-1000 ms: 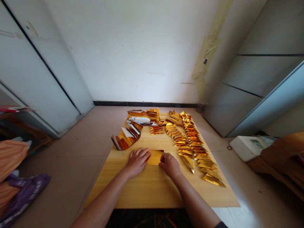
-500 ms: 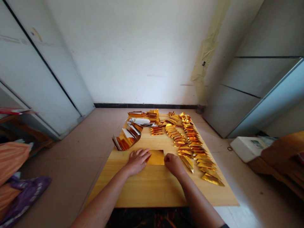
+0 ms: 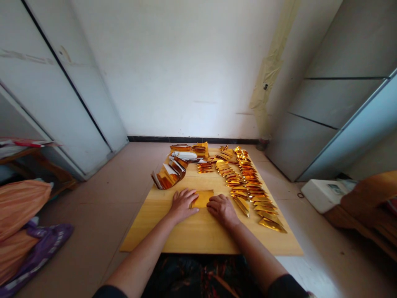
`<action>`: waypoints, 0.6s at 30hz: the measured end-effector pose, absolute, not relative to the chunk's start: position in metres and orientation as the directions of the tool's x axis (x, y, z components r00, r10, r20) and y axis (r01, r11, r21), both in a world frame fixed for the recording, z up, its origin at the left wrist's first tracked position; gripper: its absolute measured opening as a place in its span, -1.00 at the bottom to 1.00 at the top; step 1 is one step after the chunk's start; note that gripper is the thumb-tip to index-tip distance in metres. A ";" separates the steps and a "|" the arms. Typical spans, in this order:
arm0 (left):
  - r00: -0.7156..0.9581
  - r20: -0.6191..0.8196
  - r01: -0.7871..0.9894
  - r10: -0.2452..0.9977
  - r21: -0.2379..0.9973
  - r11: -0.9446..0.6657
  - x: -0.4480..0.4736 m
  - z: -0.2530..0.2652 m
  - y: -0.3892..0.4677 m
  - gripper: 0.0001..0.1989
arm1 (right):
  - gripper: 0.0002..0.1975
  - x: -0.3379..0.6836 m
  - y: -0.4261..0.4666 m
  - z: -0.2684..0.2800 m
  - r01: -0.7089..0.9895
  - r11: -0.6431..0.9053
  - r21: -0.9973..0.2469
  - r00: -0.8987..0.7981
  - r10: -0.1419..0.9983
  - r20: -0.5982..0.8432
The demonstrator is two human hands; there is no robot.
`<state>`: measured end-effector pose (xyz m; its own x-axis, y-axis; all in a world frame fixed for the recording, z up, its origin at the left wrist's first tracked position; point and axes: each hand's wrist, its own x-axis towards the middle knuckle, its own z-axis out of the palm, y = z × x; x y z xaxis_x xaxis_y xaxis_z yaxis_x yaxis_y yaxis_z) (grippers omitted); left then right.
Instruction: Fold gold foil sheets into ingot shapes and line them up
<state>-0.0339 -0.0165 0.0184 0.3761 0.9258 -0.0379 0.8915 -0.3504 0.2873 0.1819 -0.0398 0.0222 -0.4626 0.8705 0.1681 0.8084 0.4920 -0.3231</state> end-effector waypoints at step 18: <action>0.512 0.277 0.810 0.813 0.158 -0.564 -0.024 0.016 -0.024 -0.72 | -0.84 0.175 -0.037 0.020 0.828 0.511 -0.230 -0.461 0.855 0.239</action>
